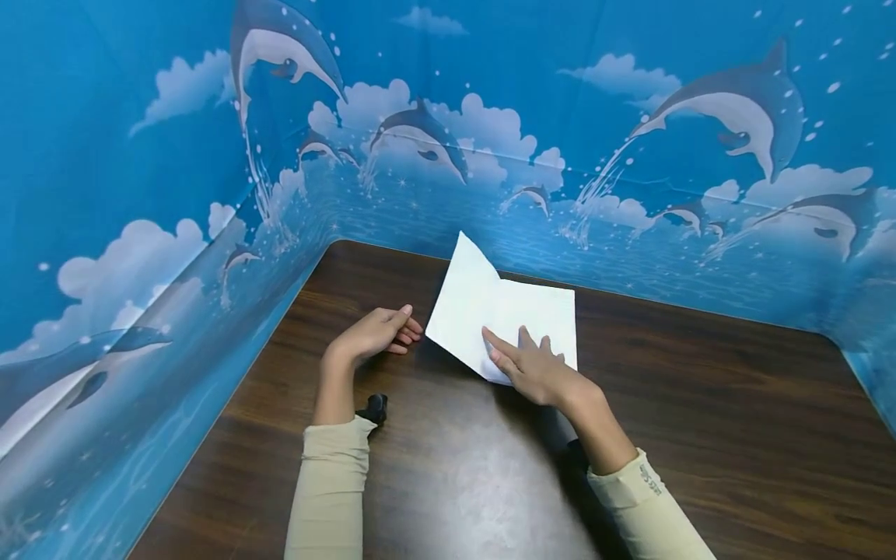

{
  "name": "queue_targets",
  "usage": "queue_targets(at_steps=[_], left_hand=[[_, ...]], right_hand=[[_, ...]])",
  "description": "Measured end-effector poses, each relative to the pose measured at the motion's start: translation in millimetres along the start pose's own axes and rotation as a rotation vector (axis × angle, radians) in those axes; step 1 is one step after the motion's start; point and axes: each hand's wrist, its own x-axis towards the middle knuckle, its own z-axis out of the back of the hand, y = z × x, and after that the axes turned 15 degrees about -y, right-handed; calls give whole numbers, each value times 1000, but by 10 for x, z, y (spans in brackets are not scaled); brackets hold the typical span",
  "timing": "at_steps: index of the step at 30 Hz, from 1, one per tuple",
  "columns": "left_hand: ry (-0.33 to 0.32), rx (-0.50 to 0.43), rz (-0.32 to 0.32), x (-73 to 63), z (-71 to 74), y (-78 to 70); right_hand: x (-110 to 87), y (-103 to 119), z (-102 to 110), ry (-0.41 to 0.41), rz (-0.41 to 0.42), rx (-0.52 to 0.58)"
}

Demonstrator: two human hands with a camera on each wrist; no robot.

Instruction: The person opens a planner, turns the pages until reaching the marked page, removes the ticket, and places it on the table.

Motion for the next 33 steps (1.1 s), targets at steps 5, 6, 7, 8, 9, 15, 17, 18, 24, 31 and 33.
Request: queue_targets(at_steps=[5, 6, 7, 8, 9, 15, 17, 18, 24, 31, 33], left_hand=[[-16, -48, 31, 16, -29, -3], [-17, -38, 23, 18, -42, -9], [-20, -20, 15, 21, -59, -17], [-23, -3, 2, 24, -77, -21], [-26, 17, -13, 24, -93, -27], [-68, 90, -44, 44, -155, -18], [-77, 120, -51, 55, -165, -10], [-81, 133, -55, 58, -170, -7], [-103, 181, -46, 70, -204, -46], [-128, 239, -23, 48, -260, -76], [-133, 254, -24, 42, -277, -83]], right_hand=[[-1, 31, -49, 36, -26, -97], [2, 31, -57, 36, -31, -120], [4, 31, -62, 37, -37, -138], [1, 33, -64, 38, -42, -150], [-4, 36, -62, 38, -48, -162], [-22, -3, -45, 42, -52, -210], [-16, -27, -39, 45, -51, -215], [-12, -36, -36, 49, -53, -211], [-26, -66, 45, 60, -38, -205], [-7, -248, 199, -74, 20, -314], [42, -361, 237, -119, -5, -321]])
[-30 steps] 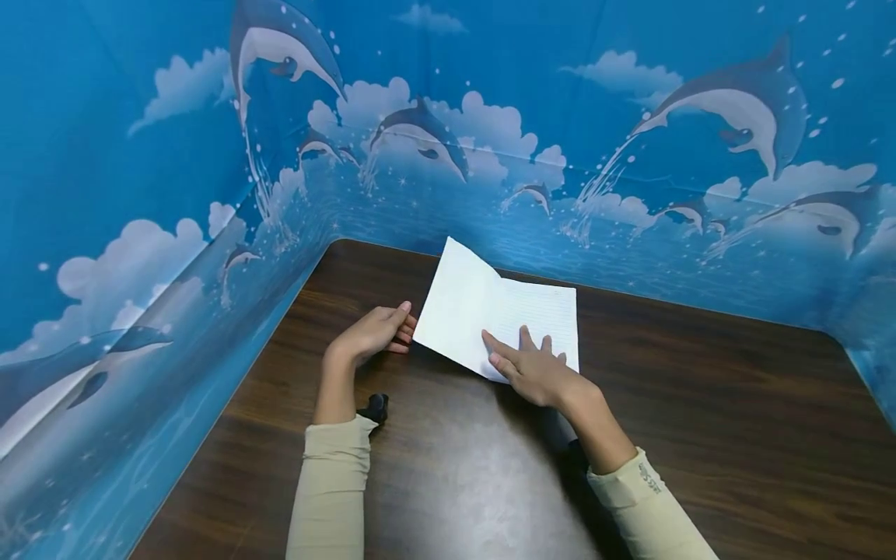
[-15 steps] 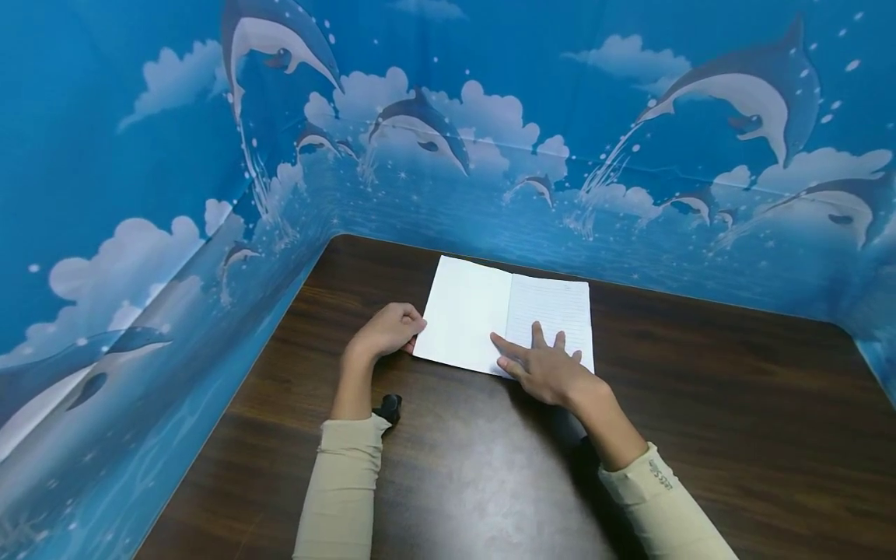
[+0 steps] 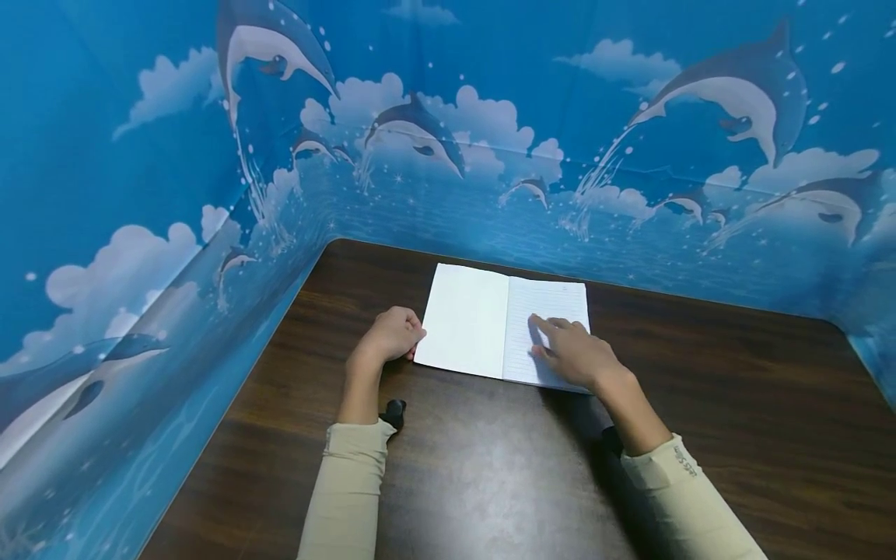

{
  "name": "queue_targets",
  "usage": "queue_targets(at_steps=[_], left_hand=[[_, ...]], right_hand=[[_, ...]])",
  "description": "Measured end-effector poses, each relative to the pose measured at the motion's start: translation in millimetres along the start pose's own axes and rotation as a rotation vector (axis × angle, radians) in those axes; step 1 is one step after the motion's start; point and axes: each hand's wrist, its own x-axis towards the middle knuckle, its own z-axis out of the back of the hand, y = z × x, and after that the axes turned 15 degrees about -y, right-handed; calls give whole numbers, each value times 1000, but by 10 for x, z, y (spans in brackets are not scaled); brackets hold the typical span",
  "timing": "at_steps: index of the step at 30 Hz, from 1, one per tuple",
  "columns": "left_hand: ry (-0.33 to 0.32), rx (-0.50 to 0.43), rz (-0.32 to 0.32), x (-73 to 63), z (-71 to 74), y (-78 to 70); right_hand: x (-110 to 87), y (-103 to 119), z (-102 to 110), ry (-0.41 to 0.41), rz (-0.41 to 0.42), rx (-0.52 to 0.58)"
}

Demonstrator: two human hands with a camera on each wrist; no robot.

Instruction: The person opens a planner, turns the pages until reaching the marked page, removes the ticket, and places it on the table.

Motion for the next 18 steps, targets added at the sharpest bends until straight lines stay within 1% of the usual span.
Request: queue_targets(at_steps=[4, 7, 10, 14, 18], left_hand=[[-9, 11, 2, -11, -18, -17], [-1, 10, 7, -10, -23, -17], [9, 8, -3, -1, -24, -5], [14, 1, -16, 13, -16, 17], [19, -7, -19, 23, -4, 33]], right_hand=[[132, -275, -36, -49, -68, 4], [217, -478, -54, -60, -106, 4], [277, -648, -48, -48, -138, 26], [333, -776, -22, -31, -159, 76], [372, -807, 0, -26, -165, 98]])
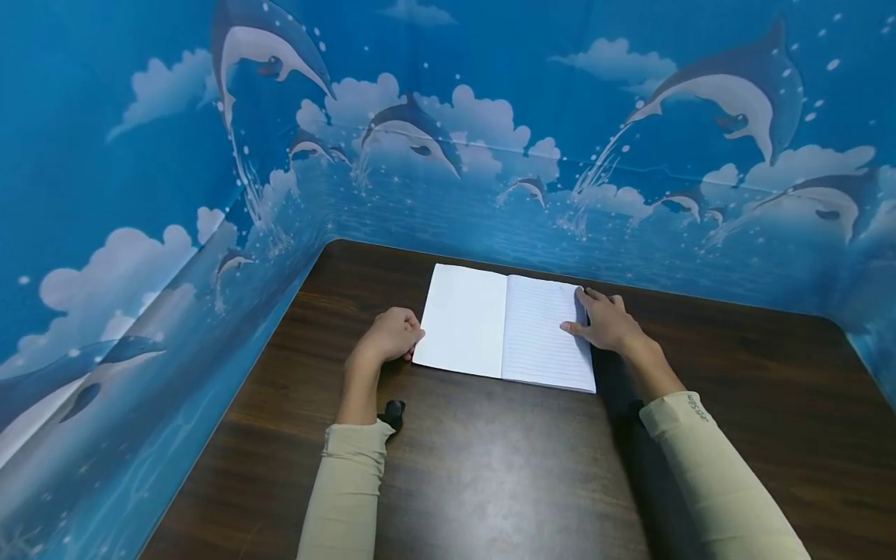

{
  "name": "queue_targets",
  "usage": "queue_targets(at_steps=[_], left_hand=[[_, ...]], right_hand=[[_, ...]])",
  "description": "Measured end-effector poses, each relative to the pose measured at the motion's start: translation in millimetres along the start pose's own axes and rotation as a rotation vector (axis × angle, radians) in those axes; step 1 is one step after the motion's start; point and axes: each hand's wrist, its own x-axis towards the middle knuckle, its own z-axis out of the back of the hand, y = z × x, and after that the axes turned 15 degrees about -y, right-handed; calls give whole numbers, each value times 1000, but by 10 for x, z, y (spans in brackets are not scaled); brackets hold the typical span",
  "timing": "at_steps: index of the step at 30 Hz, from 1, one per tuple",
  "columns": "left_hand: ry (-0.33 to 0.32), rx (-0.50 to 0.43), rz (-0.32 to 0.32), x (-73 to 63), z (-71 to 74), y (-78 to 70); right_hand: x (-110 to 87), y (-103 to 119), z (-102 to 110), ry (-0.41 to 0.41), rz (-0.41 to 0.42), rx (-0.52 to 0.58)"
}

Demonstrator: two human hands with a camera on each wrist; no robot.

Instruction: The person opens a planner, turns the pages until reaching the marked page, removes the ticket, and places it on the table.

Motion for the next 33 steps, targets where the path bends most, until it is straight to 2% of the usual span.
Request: queue_targets(at_steps=[7, 11, 15, 21, 24, 28, 33], left_hand=[[6, -12, 14, 1, 12, -23], [7, -14, 9, -2, 14, -23], [12, -12, 1, 8, 3, -9], [20, -10, 2, 19, 3, 4], [22, -15, 2, 16, 6, 6], [20, -16, 3, 14, 6, 10], [15, -5, 4, 26, -5, 15]], right_hand=[[13, 30, -19, -54, 29, -25], [-6, 73, -43, -90, 9, -27], [-30, 98, -71, -108, -14, -4], [-42, 126, -81, -93, -36, 72], [-50, 153, -65, -113, -85, 105], [-74, 170, -42, -155, -196, 167], [-95, 85, -61, -202, -293, 232]])
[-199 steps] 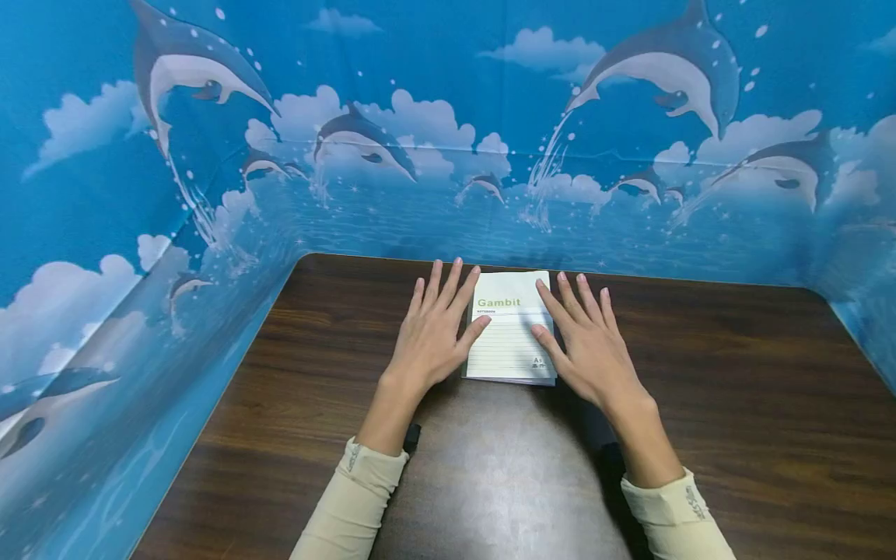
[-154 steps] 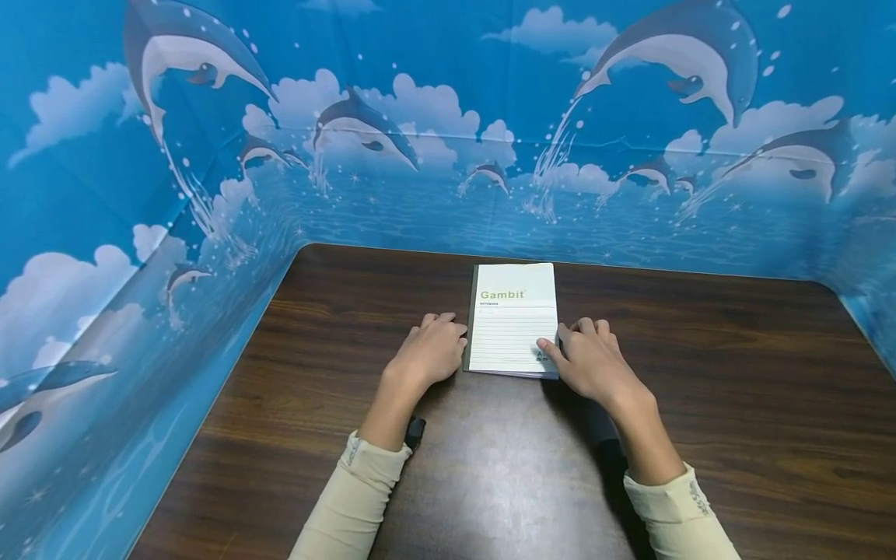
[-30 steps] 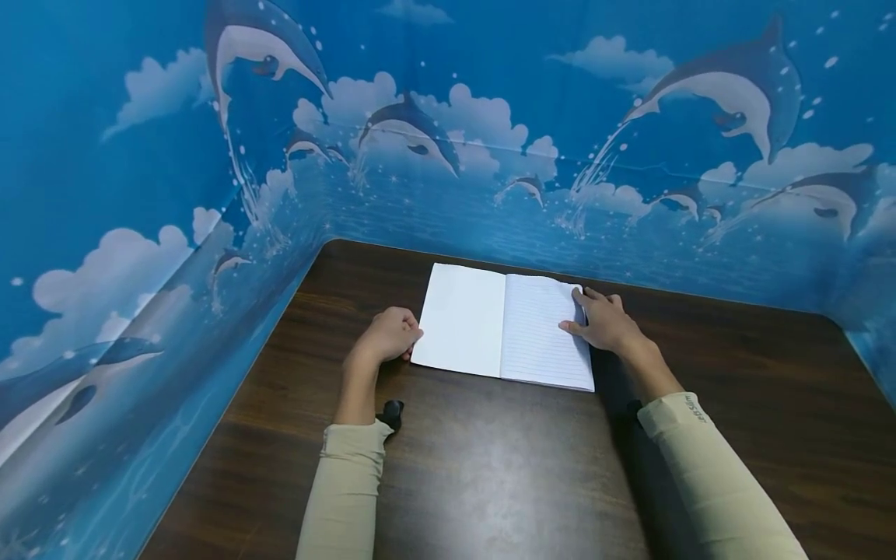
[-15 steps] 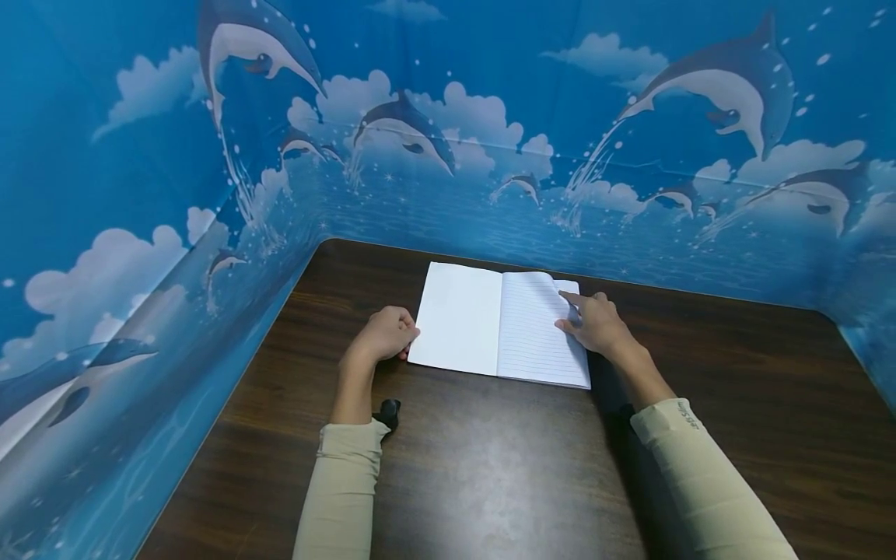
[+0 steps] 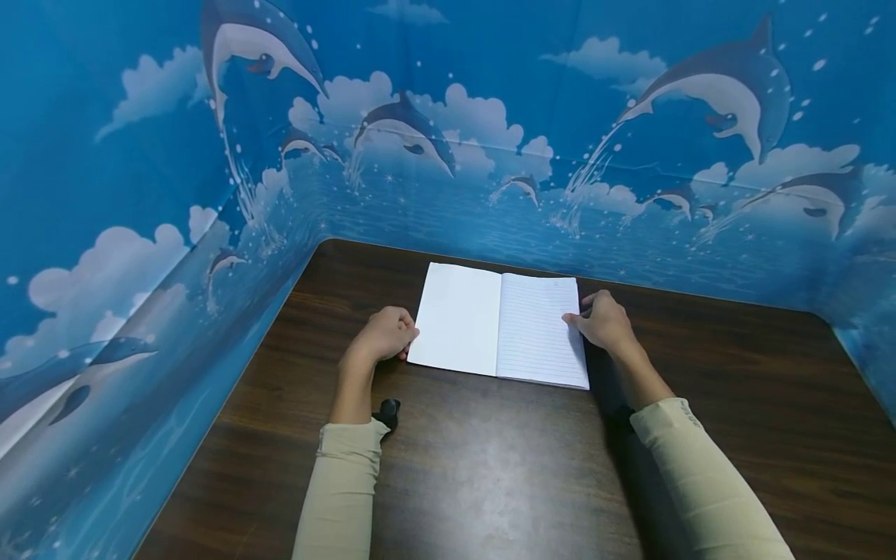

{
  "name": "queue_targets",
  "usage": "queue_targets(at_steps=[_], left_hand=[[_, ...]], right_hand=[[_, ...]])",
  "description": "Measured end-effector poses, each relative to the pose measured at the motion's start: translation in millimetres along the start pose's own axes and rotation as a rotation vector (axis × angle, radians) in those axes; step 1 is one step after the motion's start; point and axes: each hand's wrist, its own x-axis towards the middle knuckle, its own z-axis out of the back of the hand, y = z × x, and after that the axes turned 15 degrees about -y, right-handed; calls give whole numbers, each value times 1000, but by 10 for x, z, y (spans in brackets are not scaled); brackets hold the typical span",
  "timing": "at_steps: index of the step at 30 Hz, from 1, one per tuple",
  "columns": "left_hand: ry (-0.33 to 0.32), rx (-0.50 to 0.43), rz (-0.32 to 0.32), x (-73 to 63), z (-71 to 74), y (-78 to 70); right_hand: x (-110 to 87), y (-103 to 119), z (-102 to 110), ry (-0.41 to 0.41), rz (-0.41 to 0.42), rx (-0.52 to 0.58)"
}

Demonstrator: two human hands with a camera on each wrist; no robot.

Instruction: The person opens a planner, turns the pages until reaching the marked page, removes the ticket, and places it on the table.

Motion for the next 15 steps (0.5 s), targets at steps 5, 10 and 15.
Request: queue_targets(at_steps=[5, 10, 15], left_hand=[[-3, 0, -2, -2, -11, 5], [-4, -1, 9, -20, -15, 1], [-20, 2, 7, -25, -12, -24]], right_hand=[[22, -115, 9, 12, -44, 126], [38, -119, 51, 57, -124, 231], [62, -27, 146, 71, -201, 251]])
